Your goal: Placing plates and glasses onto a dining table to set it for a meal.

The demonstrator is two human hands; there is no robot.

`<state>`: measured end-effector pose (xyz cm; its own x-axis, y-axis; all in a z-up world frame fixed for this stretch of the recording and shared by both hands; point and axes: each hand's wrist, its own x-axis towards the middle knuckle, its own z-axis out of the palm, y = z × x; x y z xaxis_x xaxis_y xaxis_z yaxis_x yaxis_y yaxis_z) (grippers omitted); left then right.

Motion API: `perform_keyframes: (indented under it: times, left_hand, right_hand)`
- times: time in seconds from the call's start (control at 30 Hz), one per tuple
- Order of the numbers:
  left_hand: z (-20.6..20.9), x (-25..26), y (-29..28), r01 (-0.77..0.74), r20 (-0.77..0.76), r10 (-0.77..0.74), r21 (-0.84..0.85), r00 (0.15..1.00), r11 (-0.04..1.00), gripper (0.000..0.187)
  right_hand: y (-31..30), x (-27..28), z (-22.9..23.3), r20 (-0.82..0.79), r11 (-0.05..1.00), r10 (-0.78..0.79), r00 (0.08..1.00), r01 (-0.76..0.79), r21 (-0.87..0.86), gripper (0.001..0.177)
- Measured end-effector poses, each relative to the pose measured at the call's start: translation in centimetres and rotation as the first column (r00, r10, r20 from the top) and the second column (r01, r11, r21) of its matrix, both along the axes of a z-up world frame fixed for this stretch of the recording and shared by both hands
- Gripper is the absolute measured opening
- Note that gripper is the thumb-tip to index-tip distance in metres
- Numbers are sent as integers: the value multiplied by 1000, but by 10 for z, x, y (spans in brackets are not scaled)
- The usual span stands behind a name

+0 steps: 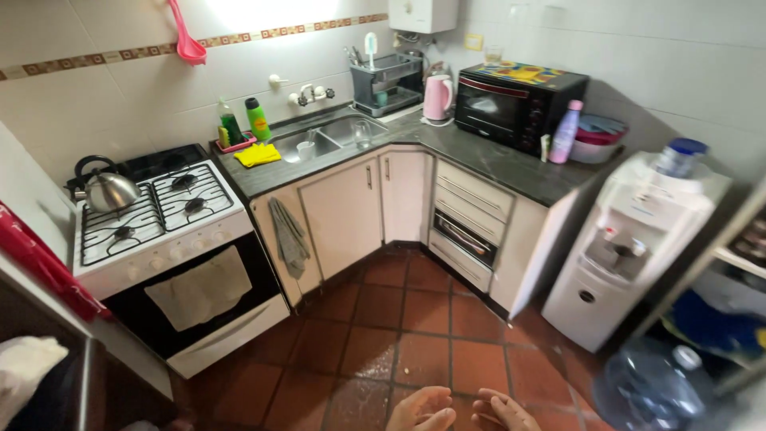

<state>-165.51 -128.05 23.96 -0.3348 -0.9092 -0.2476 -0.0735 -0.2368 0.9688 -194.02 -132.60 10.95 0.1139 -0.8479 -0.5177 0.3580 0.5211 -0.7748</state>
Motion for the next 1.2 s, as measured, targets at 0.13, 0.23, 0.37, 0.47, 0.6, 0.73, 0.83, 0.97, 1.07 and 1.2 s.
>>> perform_keyframes:
  times: [0.13,0.23,0.37,0.47,0.6,0.73,0.83,0.97,1.07,1.2]
  left_hand:
    - [-34,2,-91,-67,-44,64,-90,997,994,61]
    - [-36,5,-160,-146,-99,135,-113,986,983,58]
    - [-46,6,-258,-238,-85,227,-150,970,960,54]
    - [-30,17,-332,-303,-115,288,-141,951,943,52]
    - [-12,31,-384,-367,-111,357,-93,927,925,49]
    - [-20,50,-452,-408,-97,397,-174,913,896,47]
    - [-36,69,-508,-431,-129,413,-173,901,886,45]
    - [-25,100,-589,-478,-174,454,-139,874,867,41]
    - [-17,124,-652,-501,-178,476,-139,861,854,38]
    - [5,158,-742,-480,-224,443,-155,868,863,35]
  right_hand:
    - [-100,3,-38,15,995,69,998,-67,-76,46]
    - [-180,13,-30,37,993,104,994,-102,-60,48]
    - [-297,24,-4,45,989,148,988,-149,15,45]
    - [-387,31,8,53,963,268,962,-264,-59,44]
    - [-456,54,57,-5,945,326,945,-326,-8,42]
    - [-523,81,73,-1,943,332,943,-332,21,41]
    - [-572,107,74,0,952,304,953,-304,35,41]
    - [-657,142,60,-56,954,295,954,-290,78,40]
    - [-725,167,53,30,940,332,943,-333,75,40]
    - [-810,211,72,65,933,352,934,-356,54,39]
